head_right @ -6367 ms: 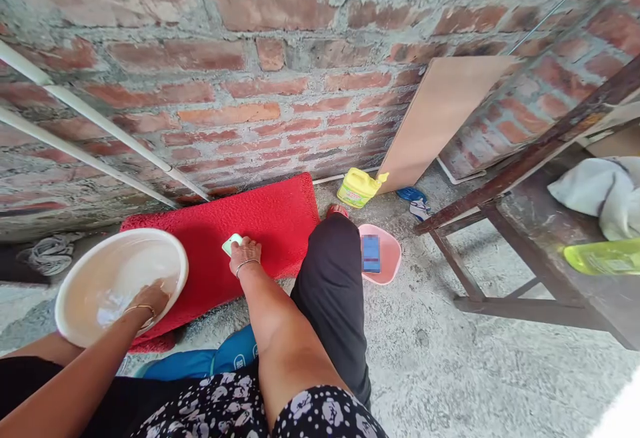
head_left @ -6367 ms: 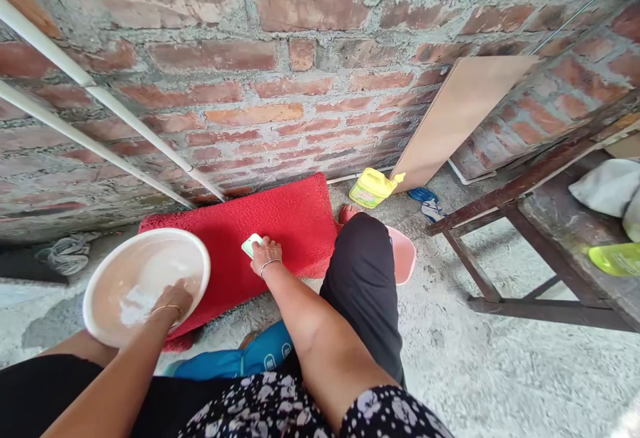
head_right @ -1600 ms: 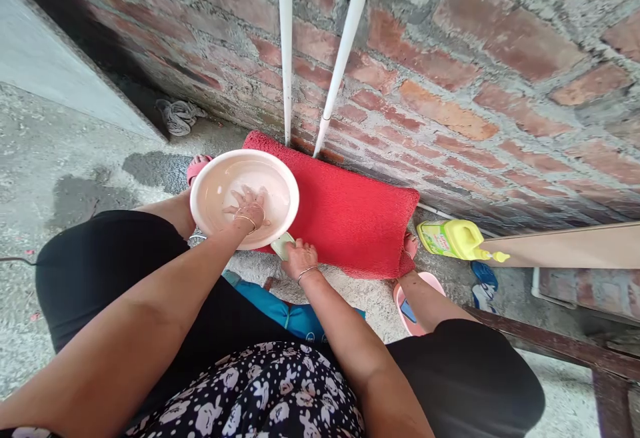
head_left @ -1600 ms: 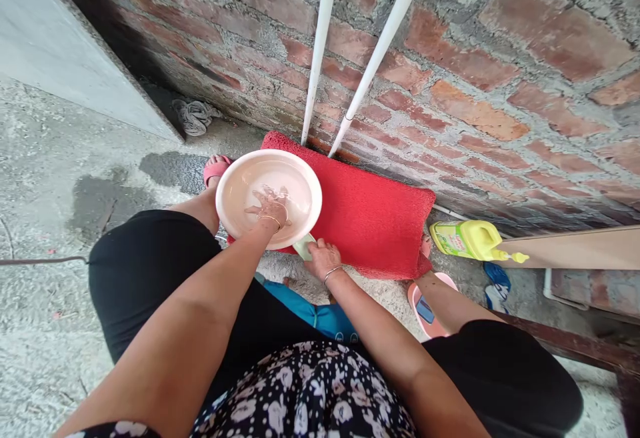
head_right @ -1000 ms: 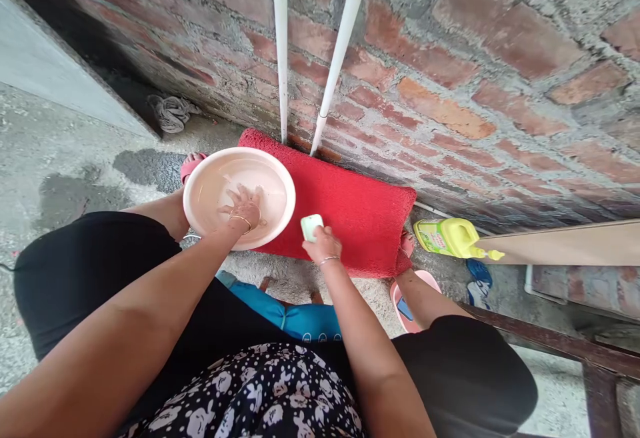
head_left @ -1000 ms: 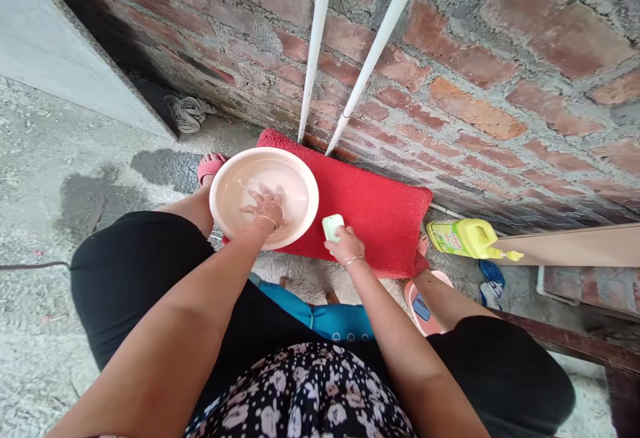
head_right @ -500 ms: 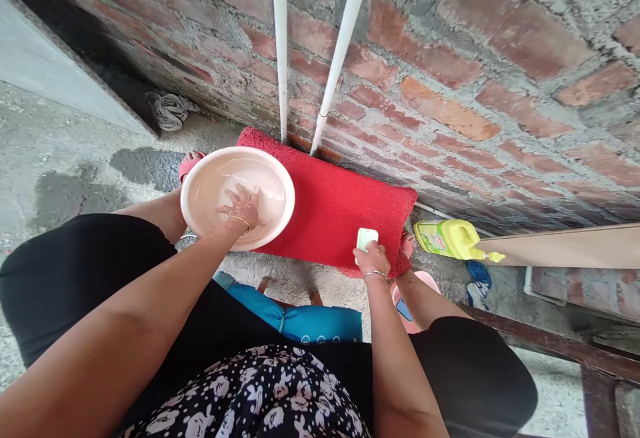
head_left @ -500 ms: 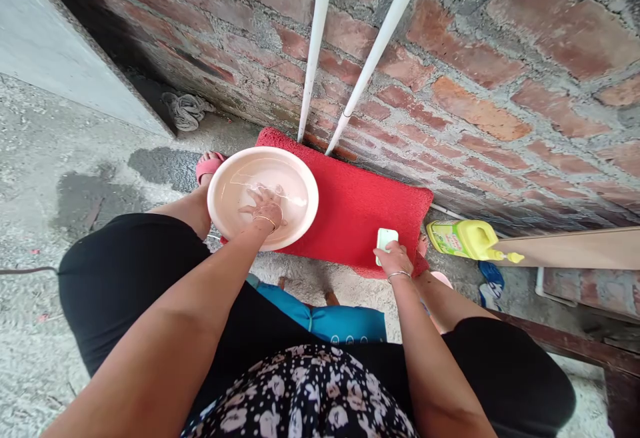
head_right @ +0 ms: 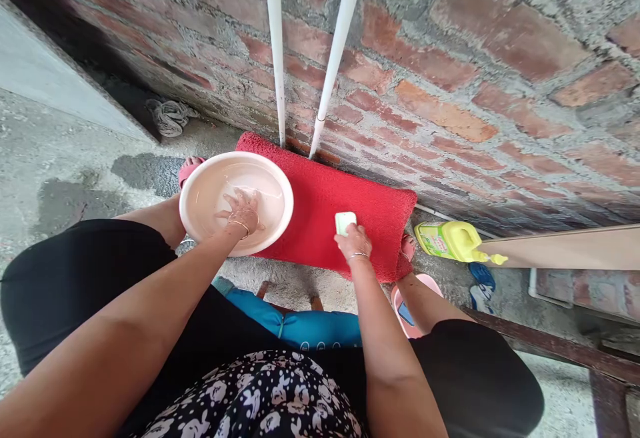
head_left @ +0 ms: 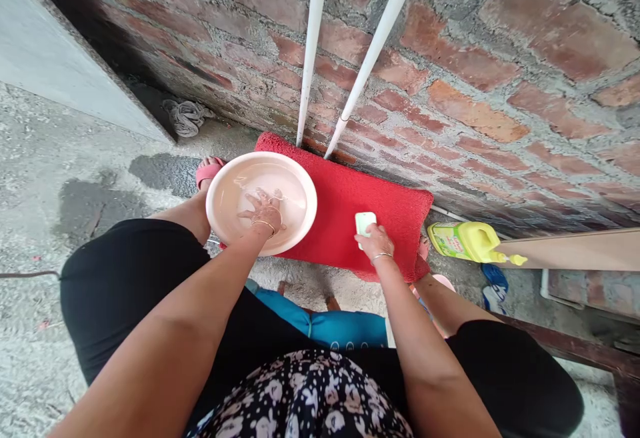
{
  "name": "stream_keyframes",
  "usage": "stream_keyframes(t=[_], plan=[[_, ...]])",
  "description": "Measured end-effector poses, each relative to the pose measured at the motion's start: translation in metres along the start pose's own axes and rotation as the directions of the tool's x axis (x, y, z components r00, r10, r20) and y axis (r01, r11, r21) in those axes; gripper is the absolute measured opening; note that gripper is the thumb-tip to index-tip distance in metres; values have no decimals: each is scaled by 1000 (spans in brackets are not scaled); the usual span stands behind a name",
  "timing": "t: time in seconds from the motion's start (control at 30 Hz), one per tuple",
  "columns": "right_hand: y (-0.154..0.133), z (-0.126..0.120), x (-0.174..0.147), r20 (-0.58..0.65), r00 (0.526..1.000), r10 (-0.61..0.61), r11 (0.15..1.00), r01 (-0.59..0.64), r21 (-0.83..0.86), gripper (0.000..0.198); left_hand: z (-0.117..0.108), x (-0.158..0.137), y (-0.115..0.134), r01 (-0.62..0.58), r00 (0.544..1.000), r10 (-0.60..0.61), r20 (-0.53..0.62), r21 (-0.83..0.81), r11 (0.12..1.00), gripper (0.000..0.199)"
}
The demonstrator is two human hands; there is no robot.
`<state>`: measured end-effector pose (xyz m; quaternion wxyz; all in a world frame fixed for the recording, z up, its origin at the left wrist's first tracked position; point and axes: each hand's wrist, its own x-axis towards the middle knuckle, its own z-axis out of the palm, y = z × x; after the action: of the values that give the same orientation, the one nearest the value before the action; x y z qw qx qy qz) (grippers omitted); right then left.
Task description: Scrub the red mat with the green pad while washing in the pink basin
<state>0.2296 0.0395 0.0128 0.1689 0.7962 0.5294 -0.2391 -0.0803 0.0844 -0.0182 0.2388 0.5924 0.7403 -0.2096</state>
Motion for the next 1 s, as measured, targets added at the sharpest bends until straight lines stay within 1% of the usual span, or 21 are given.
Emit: stream_keyframes(t=[0.07, 0.1, 0.13, 0.17, 0.2, 0.27, 0.37, 0.43, 0.47, 0.53, 0.57, 0.6, 0.67, 0.77, 0.83, 0.87, 0.93, 1.0], plan=[[40, -5, 0, 2, 990, 143, 989, -143, 23, 45, -1, -1, 0, -11, 1000, 11, 1, -6, 1000, 114], [54, -8, 0, 3, 979, 202, 979, -202, 33, 45, -1, -1, 0, -18, 1000, 18, 0, -8, 1000, 114], [64, -10, -1, 2, 969, 246, 969, -246, 40, 46, -2, -1, 0, -21, 1000, 21, -1, -8, 1000, 114], [68, -11, -2, -1, 963, 271, 962, -271, 46, 46, -2, -2, 0, -21, 1000, 21, -1, -7, 1000, 115], [65, -11, -3, -6, 962, 273, 961, -272, 53, 46, -2, -2, 0, -19, 1000, 19, -1, -5, 1000, 115], [44, -7, -7, -20, 976, 217, 974, -215, 72, 44, -3, -3, 0, -11, 1000, 11, 1, -1, 1000, 116], [-14, 3, -14, -28, 999, 34, 996, -32, 80, 41, -3, -3, 0, -6, 1000, 6, -2, 8, 1000, 116], [-52, 10, -18, -13, 995, -97, 993, 98, 67, 38, -2, -2, 0, -9, 1000, 9, 0, 15, 1000, 115], [-66, 12, -19, -2, 989, -150, 987, 149, 58, 37, -2, -2, 0, -12, 1000, 12, 2, 18, 1000, 115], [-81, 15, -20, 16, 978, -206, 978, 205, 33, 36, -2, -1, 0, -12, 1000, 12, 10, 26, 1000, 116], [-80, 15, -20, 19, 978, -208, 978, 208, 20, 36, -2, -1, 0, -9, 1000, 9, 13, 31, 999, 115], [-74, 14, -19, 15, 981, -195, 981, 195, 11, 36, -2, 0, 0, -7, 1000, 7, 14, 34, 999, 116], [-49, 12, -17, -5, 991, -130, 991, 130, 7, 37, -2, 0, 1, -1, 1000, 0, 16, 33, 999, 116], [5, 9, -16, -23, 999, 42, 998, -41, 42, 40, -3, 0, 2, -4, 1000, 3, 18, 25, 1000, 117], [39, 8, -17, -18, 986, 167, 984, -165, 71, 42, -4, 0, 2, -10, 1000, 10, 11, 23, 1000, 117], [51, 8, -18, -15, 976, 217, 973, -215, 82, 42, -4, 0, 2, -12, 1000, 12, 10, 21, 1000, 117], [63, 10, -21, -14, 962, 274, 957, -271, 99, 42, -4, 2, 1, -13, 1000, 12, 13, 11, 1000, 120], [57, 13, -23, -30, 968, 249, 963, -245, 113, 42, -3, 3, 0, -14, 1000, 14, 19, 0, 1000, 122]])
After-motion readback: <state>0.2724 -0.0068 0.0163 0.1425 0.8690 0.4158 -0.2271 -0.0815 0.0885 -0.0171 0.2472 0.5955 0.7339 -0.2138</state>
